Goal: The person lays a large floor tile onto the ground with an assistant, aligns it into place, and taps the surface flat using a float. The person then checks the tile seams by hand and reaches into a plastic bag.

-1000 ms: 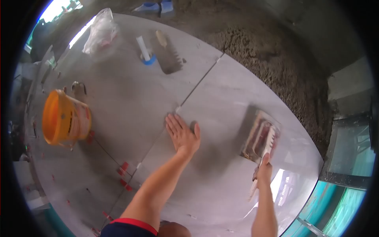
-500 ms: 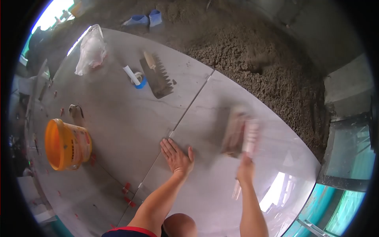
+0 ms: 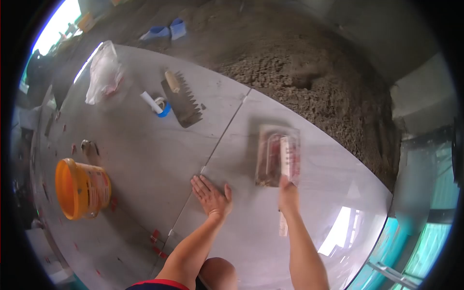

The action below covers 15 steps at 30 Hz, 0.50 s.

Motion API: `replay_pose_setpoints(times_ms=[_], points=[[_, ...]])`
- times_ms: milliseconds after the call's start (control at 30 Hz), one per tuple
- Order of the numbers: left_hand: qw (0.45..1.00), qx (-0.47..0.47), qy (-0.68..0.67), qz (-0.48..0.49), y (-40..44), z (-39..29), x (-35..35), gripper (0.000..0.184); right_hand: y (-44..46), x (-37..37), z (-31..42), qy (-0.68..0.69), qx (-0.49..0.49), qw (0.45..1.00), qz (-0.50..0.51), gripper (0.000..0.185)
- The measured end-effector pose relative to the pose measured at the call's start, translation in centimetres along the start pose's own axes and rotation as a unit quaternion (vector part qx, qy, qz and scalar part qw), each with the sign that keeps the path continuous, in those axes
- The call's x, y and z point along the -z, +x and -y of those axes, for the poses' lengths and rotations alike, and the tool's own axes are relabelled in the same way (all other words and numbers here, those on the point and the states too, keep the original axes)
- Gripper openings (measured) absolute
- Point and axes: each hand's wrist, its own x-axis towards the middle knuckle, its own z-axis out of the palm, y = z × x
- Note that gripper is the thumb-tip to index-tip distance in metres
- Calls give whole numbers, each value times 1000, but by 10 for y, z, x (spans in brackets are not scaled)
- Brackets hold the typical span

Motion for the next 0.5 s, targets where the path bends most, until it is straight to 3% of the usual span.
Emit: replay_pose_setpoints(times_ms=[33, 100, 133, 200, 267, 367, 433, 500], points=[[1000, -5, 2, -5, 2, 1, -1, 95, 14, -11, 1, -76, -11, 993, 94, 62], [999, 8, -5, -31, 1, 6, -5, 94, 45, 48, 59, 153, -151, 932, 292, 64], [999, -1, -14, -33, 0, 7, -12, 94, 54, 73, 70, 185, -156, 925, 292, 63], [992, -48, 34, -110, 2, 27, -47, 91, 41, 143, 69, 236, -158, 932, 226, 61], [999, 20, -7, -29, -4, -1, -6, 89, 8, 203, 65, 249, -135, 947, 148, 60], [995, 2, 83, -53, 0, 6, -21, 89, -45, 221, -7, 274, -76, 952, -116, 58], [994, 8, 95, -47, 0, 1, -16, 89, -61, 174, -86, 271, -182, 923, -204, 62], [992, 8, 114, -51, -1, 8, -23, 91, -50, 129, -168, 82, -305, 941, -119, 67]])
